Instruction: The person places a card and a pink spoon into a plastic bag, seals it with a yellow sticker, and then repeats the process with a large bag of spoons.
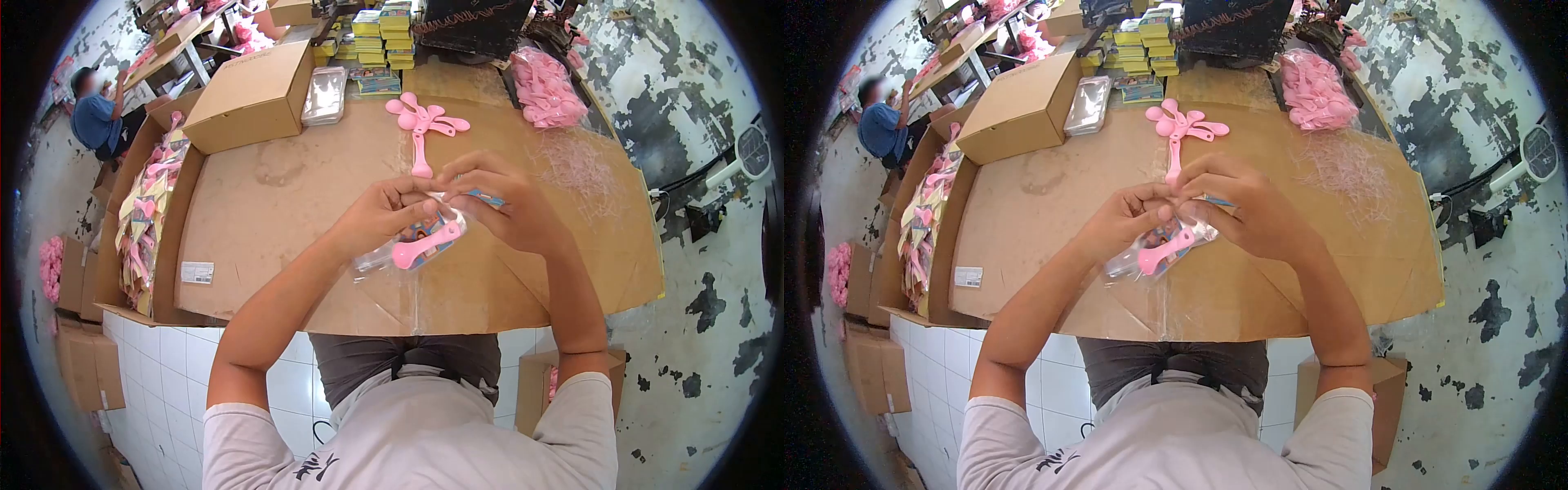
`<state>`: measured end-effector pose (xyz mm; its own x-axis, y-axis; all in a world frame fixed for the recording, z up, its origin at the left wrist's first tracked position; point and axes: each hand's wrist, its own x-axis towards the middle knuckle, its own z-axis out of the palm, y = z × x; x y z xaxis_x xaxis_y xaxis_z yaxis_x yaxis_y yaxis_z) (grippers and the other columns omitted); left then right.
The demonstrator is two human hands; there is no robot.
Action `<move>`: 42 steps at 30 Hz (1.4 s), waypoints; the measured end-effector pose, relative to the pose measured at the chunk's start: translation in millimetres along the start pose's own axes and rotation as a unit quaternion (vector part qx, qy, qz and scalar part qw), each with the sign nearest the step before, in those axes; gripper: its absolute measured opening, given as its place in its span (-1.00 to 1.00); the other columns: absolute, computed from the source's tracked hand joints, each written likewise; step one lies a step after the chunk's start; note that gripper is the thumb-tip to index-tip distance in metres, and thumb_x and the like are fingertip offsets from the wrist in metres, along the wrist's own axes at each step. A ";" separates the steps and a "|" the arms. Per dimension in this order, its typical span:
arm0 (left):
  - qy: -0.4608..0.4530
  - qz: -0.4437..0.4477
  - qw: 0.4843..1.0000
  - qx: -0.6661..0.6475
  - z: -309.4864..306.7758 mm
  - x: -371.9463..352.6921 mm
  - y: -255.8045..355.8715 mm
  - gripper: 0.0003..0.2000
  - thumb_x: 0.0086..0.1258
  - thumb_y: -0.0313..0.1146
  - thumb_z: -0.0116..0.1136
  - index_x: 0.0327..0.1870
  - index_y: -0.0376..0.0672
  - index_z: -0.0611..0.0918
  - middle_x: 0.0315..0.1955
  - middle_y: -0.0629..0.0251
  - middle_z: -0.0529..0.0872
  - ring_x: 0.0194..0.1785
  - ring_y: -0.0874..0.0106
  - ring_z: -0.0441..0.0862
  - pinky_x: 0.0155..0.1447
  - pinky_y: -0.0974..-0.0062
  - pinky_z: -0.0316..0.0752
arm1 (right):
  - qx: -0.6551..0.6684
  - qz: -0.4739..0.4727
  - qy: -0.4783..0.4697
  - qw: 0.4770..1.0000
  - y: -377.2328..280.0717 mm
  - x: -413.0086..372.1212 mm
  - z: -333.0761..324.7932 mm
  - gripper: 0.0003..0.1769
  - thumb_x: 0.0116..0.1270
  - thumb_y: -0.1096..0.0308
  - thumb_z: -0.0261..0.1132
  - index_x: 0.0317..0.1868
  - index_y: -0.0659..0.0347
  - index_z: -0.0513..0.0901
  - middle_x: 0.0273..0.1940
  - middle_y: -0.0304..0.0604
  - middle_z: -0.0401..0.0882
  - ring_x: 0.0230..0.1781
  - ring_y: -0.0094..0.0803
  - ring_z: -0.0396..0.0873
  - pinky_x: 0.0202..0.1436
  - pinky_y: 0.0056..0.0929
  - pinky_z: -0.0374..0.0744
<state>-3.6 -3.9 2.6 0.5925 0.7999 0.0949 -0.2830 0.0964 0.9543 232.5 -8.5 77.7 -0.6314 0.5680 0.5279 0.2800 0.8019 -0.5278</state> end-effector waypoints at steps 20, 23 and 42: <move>0.077 0.127 0.978 0.147 27.9 -11.8 20.9 -0.63 0.54 -0.50 0.25 0.33 -0.29 0.58 0.16 0.18 0.76 0.11 0.45 0.75 0.25 0.46 0.63 | -0.171 0.057 0.096 0.979 -35.5 15.8 -7.5 -0.87 0.33 0.45 0.40 -0.13 0.25 0.68 -0.24 -0.08 0.64 -0.32 -0.19 0.63 -0.24 -0.30 0.57; 0.107 0.115 0.979 0.132 29.0 -10.8 19.2 -0.62 0.53 -0.51 0.27 0.33 -0.31 0.58 0.05 0.21 0.81 0.00 0.50 0.78 0.13 0.52 0.65 | -0.272 -0.045 0.120 0.954 -34.0 19.5 0.5 -0.82 0.27 0.43 0.43 -0.13 0.18 0.66 -0.15 -0.15 0.61 -0.14 -0.24 0.62 -0.04 -0.25 0.54; 0.110 0.052 0.981 0.149 25.6 -8.5 16.3 -0.61 0.54 -0.40 0.30 0.32 -0.32 0.62 -0.15 0.18 0.87 -0.05 0.56 0.78 0.09 0.56 0.63 | 0.135 0.236 0.088 0.958 11.5 -8.2 -48.5 -0.92 0.41 0.43 0.33 -0.19 0.25 0.60 -0.28 -0.22 0.61 -0.32 -0.48 0.60 -0.26 -0.46 0.51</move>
<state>6.1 -24.3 24.7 0.3860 0.9080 0.1631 -0.0808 -0.1428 0.9864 275.9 5.1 99.6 -0.3426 0.8970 0.2792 0.2919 0.3841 -0.8759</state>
